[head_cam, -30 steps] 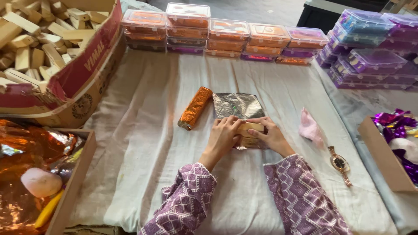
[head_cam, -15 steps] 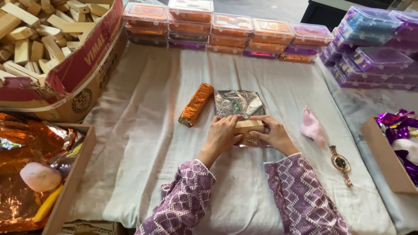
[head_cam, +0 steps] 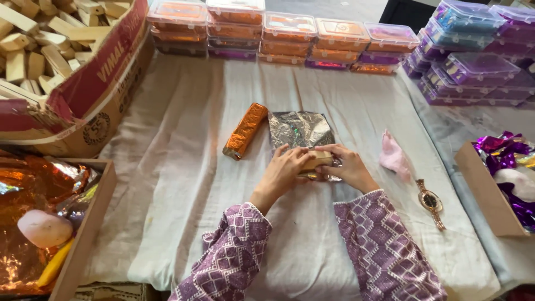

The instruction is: Wrapping items in foil and placing them into a plastic container.

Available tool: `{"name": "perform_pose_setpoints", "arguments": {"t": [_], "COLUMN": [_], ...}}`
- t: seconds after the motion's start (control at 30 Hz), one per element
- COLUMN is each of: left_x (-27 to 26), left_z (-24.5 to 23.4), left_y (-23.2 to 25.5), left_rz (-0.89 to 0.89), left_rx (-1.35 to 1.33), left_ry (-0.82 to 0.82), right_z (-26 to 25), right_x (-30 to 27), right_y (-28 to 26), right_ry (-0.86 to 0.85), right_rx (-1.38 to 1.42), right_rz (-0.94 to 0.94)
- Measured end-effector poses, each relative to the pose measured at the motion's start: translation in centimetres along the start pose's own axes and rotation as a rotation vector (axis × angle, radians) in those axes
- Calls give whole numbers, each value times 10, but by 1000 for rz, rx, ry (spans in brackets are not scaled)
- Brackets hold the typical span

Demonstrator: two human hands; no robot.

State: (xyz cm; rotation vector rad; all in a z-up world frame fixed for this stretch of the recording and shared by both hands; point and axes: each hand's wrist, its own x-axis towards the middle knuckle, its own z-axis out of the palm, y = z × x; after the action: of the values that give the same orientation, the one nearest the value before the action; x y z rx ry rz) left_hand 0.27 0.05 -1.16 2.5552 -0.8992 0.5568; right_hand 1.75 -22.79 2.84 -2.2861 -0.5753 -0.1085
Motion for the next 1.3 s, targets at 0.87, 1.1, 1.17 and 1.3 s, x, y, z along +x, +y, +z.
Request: {"name": "perform_pose_setpoints", "arguments": {"t": [0.87,1.1,1.17,1.3], "left_x": [5,2,2,4], "left_z": [-20,-28,-28,-33], "left_y": [-2,-3,-3,-1], "left_rz": [-74,-132,-145,-207], "left_rx": [-289,-323,-368,-452], "left_ry": [40,84,111,113], "right_z": [2,10,9,7], "right_x": [1,1,0,1], "right_y": [-3,13,9,2], "right_ry": [-84,90,98,118], "right_rx": [-61,-75,-75,-64], "right_rz": [-79,-114,-104,-80]}}
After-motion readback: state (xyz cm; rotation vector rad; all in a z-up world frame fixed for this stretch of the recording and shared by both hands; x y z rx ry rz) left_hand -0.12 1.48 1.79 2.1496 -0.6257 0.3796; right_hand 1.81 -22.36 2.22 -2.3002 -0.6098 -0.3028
